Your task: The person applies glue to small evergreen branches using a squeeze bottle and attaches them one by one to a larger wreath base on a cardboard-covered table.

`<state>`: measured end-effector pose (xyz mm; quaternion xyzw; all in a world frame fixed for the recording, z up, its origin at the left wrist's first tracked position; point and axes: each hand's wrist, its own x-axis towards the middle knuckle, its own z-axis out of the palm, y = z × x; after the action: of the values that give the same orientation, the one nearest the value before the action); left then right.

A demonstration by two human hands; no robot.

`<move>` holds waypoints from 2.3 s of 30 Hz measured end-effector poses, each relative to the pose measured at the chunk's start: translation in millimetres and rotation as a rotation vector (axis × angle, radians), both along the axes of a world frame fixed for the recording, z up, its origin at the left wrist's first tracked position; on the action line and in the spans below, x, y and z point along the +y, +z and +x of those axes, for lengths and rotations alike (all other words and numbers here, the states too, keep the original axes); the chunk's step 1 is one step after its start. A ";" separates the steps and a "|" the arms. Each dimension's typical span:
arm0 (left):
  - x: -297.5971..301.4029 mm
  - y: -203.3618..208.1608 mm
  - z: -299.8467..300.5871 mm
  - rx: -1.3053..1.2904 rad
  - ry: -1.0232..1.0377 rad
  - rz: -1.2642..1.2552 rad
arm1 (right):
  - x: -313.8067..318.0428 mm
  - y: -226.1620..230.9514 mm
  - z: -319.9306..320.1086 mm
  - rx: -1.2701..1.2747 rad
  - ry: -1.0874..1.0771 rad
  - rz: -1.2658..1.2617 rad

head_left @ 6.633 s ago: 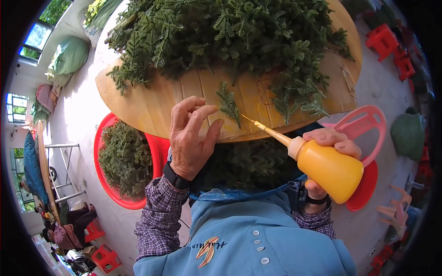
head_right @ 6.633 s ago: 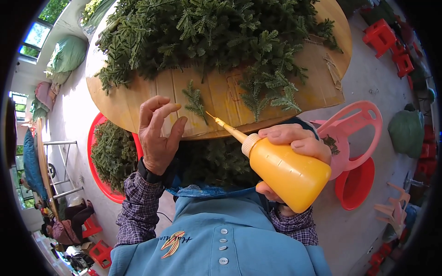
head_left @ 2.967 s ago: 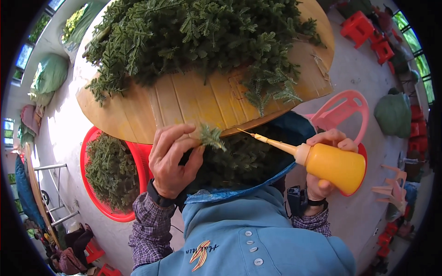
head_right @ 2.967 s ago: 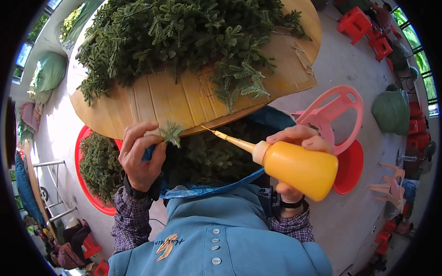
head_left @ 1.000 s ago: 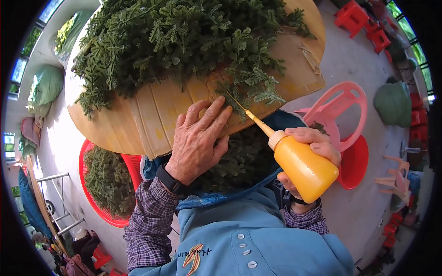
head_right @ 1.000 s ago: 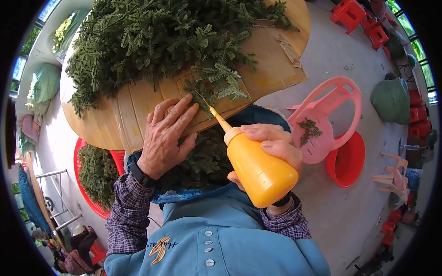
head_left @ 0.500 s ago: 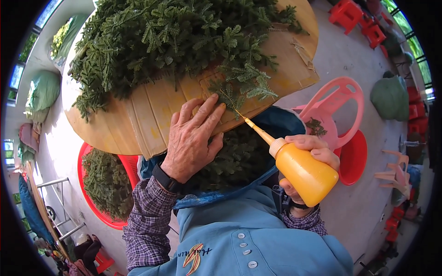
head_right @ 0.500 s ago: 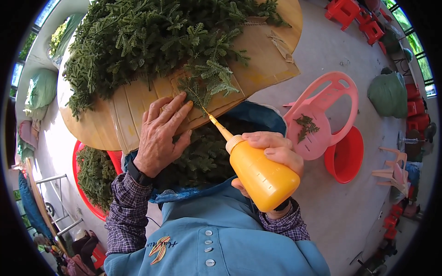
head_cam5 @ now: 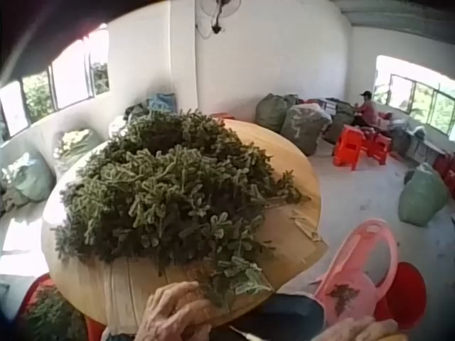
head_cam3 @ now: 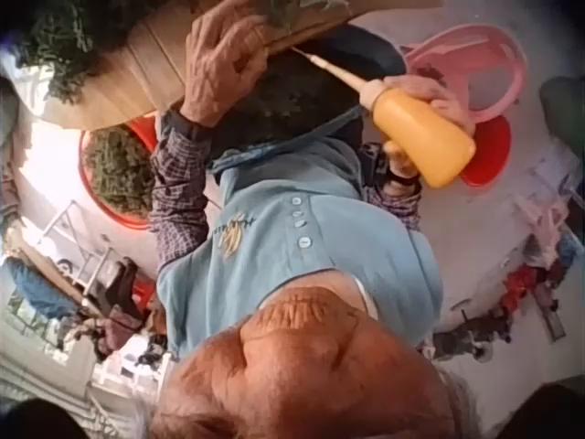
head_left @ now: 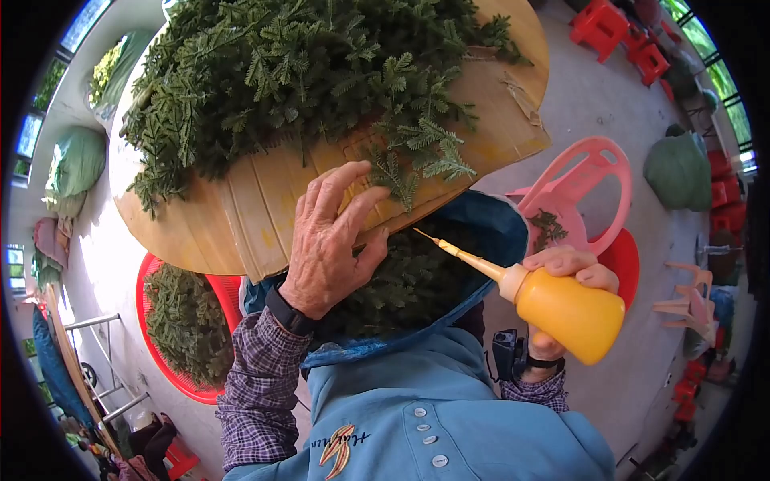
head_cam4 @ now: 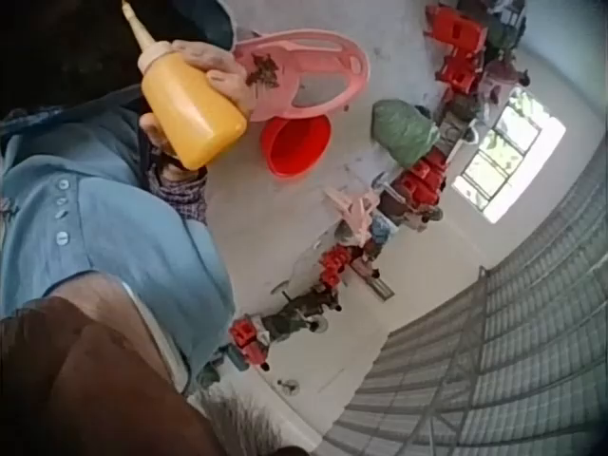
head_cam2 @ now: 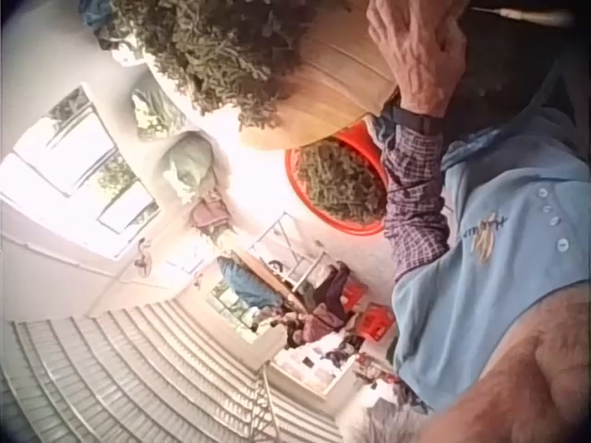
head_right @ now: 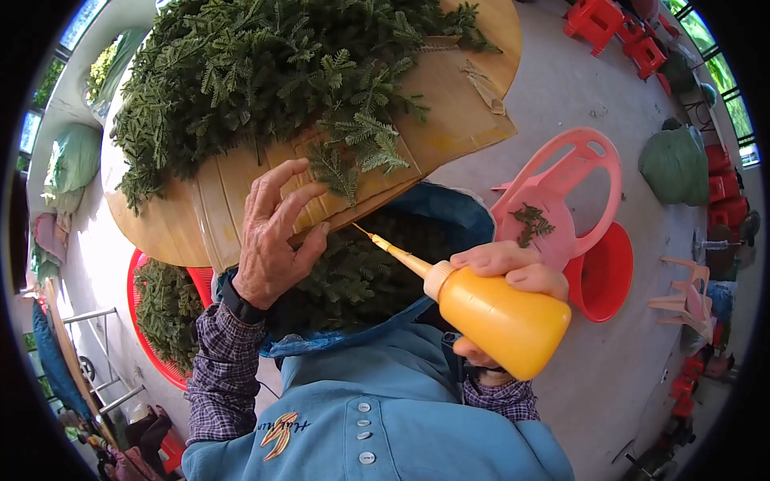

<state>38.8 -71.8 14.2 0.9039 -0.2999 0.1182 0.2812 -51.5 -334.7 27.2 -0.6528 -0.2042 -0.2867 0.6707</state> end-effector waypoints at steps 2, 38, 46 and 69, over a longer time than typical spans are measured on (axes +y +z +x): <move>-6.9 3.8 1.6 -0.032 0.003 -0.095 | -4.0 -5.0 5.2 -0.010 0.009 0.061; 61.4 12.7 -14.0 -0.159 0.430 -0.198 | 62.6 0.4 62.7 -0.084 0.025 -0.177; 66.8 -4.5 -22.2 -0.119 0.297 -0.066 | 79.3 10.7 55.4 -0.106 0.103 -0.154; 60.0 -17.7 -16.0 -0.091 0.445 -0.090 | 121.1 -5.3 53.8 -0.144 0.200 -0.246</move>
<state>22.8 -11.8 -3.5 0.9281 -0.1001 0.2313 0.2742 2.4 -213.6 21.8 -0.6840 -0.3494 -0.2375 0.5946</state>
